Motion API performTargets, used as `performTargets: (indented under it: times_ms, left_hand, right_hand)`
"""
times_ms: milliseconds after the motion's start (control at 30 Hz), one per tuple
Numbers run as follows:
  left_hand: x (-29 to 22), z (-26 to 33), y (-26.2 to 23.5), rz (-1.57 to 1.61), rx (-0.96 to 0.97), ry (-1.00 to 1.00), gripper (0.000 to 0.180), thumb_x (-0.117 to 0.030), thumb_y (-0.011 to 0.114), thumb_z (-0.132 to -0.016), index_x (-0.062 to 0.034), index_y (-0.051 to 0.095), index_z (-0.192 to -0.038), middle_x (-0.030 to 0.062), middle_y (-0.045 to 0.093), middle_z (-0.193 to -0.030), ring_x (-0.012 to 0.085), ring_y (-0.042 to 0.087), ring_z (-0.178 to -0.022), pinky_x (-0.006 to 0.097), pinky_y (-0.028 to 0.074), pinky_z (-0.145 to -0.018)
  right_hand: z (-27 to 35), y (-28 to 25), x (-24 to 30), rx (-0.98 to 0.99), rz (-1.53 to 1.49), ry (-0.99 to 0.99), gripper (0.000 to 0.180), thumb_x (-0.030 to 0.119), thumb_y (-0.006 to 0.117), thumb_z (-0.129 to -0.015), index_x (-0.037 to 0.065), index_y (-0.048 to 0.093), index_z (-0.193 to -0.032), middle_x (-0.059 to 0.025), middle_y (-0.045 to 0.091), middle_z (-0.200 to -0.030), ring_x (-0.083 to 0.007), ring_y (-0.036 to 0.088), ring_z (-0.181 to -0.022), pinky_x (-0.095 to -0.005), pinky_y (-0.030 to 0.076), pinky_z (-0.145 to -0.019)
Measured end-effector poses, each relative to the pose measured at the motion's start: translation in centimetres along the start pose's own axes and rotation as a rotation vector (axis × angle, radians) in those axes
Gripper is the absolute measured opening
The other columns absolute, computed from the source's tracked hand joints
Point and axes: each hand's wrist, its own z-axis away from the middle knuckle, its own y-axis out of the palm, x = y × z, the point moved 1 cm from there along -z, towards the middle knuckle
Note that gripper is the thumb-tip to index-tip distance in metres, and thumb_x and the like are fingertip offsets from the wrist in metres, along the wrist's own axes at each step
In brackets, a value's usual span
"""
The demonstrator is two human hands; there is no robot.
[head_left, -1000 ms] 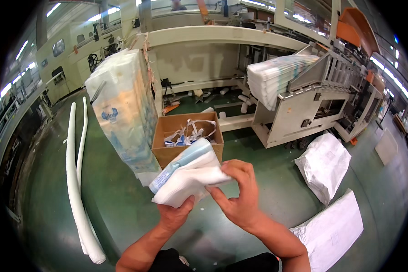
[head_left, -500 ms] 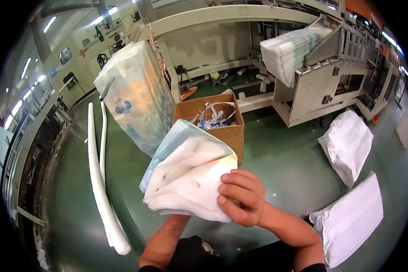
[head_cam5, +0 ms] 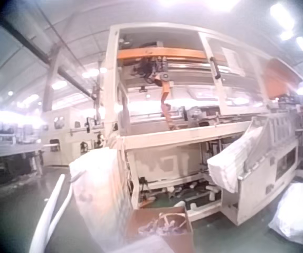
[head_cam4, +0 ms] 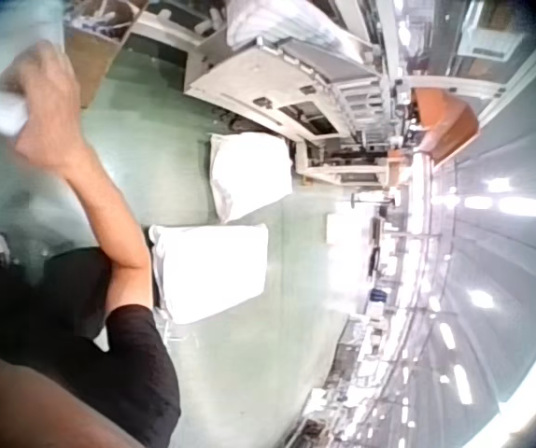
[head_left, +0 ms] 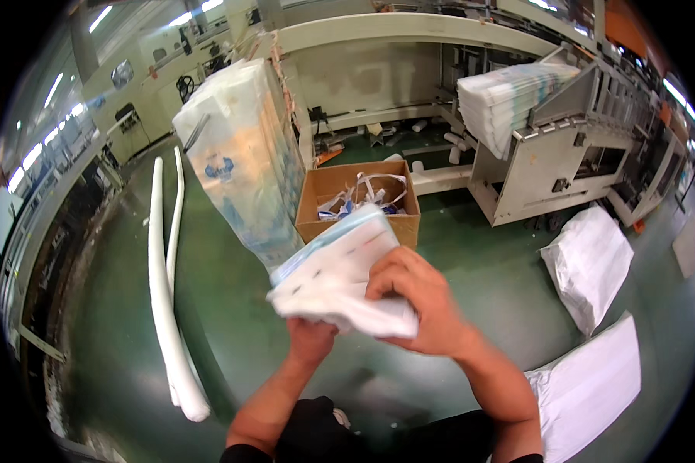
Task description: The person unties the drawstring of a white woven sack on the floor, reaches inside to retrieve a stack of plastic-wrapped product, and begins to secure the bag's opening again.
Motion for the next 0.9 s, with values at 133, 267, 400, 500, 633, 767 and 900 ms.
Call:
performTargets:
  times_ms: [133, 267, 400, 500, 633, 767, 900]
  left_hand:
    - [-0.6, -1.2, 0.8, 0.250, 0.077, -0.422, 0.057, 0.000, 0.066, -0.075, 0.0023, 0.046, -0.129, 0.0107, 0.059, -0.118, 0.0193, 0.059, -0.106, 0.034, 0.050, -0.091]
    - [-1.1, -1.9, 1.1, 0.341, 0.117, -0.538, 0.063, 0.000, 0.067, -0.076, 0.0026, 0.040, -0.132, 0.0127, 0.057, -0.121, 0.0207, 0.057, -0.110, 0.035, 0.048, -0.094]
    - [-0.4, -2.5, 0.9, 0.363, 0.185, -0.569, 0.068, -0.003, 0.070, -0.076, 0.0017, 0.037, -0.135, 0.0123, 0.054, -0.127, 0.0221, 0.056, -0.114, 0.037, 0.047, -0.098]
    - [-1.0, -3.7, -1.2, 0.250, 0.309, -0.644, 0.075, -0.006, 0.074, -0.076, 0.0010, 0.034, -0.139, 0.0121, 0.052, -0.130, 0.0202, 0.054, -0.116, 0.037, 0.044, -0.101]
    - [-3.0, -5.6, -3.2, -0.011, 0.291, -0.219, 0.071, -0.010, 0.079, -0.075, -0.0005, 0.042, -0.135, 0.0107, 0.056, -0.127, 0.0164, 0.055, -0.115, 0.035, 0.045, -0.099]
    - [-5.5, -7.2, -3.6, 0.022, 0.319, -0.462, 0.037, -0.012, 0.078, -0.079, -0.0008, 0.064, -0.111, 0.0041, 0.068, -0.102, 0.0118, 0.062, -0.093, 0.028, 0.051, -0.082]
    - [-4.5, -6.8, -5.7, 0.021, 0.157, -0.316, 0.031, -0.011, 0.074, -0.082, -0.0001, 0.065, -0.110, 0.0058, 0.069, -0.099, 0.0111, 0.062, -0.088, 0.029, 0.052, -0.079]
  right_hand:
    - [-0.9, -1.2, -1.7, 0.271, -0.164, 0.263, 0.029, 0.004, 0.071, -0.068, 0.003, 0.055, -0.093, -0.0063, 0.055, -0.094, -0.0228, 0.056, -0.086, -0.0298, 0.045, -0.075]
    - [-1.1, -1.0, -3.8, 0.227, -0.195, 0.401, 0.023, 0.010, 0.064, -0.076, 0.000, 0.057, -0.096, -0.0053, 0.058, -0.090, -0.0156, 0.056, -0.080, -0.0287, 0.046, -0.073]
    - [-1.3, 0.5, -4.0, 0.022, -0.323, 0.651, 0.025, 0.014, 0.062, -0.080, -0.002, 0.060, -0.100, -0.0074, 0.063, -0.087, -0.0129, 0.056, -0.078, -0.0286, 0.047, -0.073]
    - [-1.5, 1.2, -3.3, 0.018, -0.315, 0.607, 0.022, 0.011, 0.063, -0.080, -0.001, 0.060, -0.097, -0.0063, 0.060, -0.086, -0.0132, 0.055, -0.079, -0.0281, 0.046, -0.074]
    - [-2.7, 1.2, -2.3, 0.084, -0.312, 0.406, 0.016, 0.007, 0.062, -0.079, -0.001, 0.059, -0.093, -0.0050, 0.056, -0.086, -0.0126, 0.053, -0.080, -0.0275, 0.044, -0.073]
    - [-3.9, 3.6, -3.0, 0.088, -0.358, 0.461, 0.014, 0.007, 0.062, -0.080, -0.001, 0.059, -0.092, -0.0047, 0.055, -0.087, -0.0129, 0.054, -0.081, -0.0272, 0.044, -0.073]
    - [-4.4, 6.4, -4.5, 0.115, -0.363, 0.462, 0.015, 0.006, 0.062, -0.080, -0.002, 0.059, -0.092, -0.0042, 0.056, -0.088, -0.0123, 0.054, -0.082, -0.0271, 0.044, -0.073]
